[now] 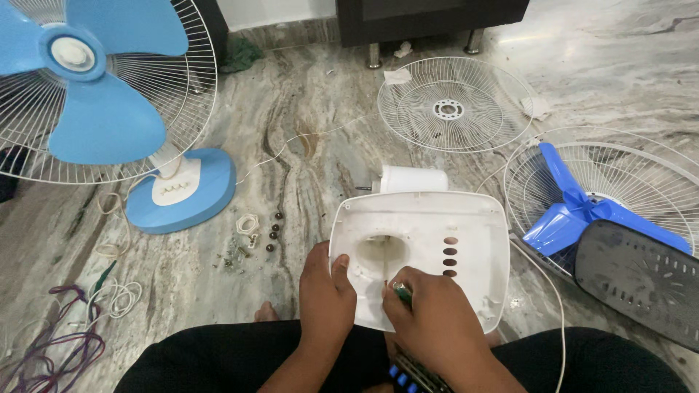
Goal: The person sits on the floor and uses a screwdriver to adjust wires and components inside a white plastic fan base. They repeatedly open and close the base, manipulate the internal switch and wiring, and test the fit of the casing.
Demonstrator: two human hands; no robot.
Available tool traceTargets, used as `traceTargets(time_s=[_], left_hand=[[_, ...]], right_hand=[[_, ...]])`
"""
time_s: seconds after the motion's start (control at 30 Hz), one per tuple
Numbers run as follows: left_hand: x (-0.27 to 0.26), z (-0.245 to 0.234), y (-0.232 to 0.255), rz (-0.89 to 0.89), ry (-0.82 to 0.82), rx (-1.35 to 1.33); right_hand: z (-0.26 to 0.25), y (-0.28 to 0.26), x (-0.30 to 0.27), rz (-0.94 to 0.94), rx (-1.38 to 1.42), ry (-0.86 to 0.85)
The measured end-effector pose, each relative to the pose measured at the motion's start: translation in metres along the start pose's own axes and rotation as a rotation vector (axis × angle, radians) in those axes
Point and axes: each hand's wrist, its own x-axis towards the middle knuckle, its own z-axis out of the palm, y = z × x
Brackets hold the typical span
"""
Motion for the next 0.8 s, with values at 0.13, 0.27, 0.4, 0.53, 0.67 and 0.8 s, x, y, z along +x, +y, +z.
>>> traceTargets(time_s=[0.13, 0.27, 0.4, 0.53, 0.67, 0.8], left_hand=[[0.003, 0.000, -0.007, 0.029, -0.034, 0.015], [0.006, -0.004, -0.007, 0.098, -0.051, -0.053], [0.006, -0.010, -0.017, 0.019, -0.090, -0.041], [0.019, -0.015, -0.027, -0.091, -0.067, -0.131], [0.022, -0.017, -0.036, -0.205, -0.055, -0.374], [0.018, -0.014, -0.045, -0.120, -0.080, -0.398]], right_hand=[[-0.012, -0.002, -0.008, -0.074, -0.204, -0.054], [-0.037, 0.006, -0.007, -0.076, -0.271, -0.117], [-0.045, 0.018, -0.009, -0.070, -0.275, -0.205], [-0.053, 0.029, -0.018, 0.013, -0.084, -0.204], [-0.056, 0.044, -0.029, 0.119, -0.104, -0.145], [-0.048, 0.059, -0.043, 0.095, -0.107, -0.156]])
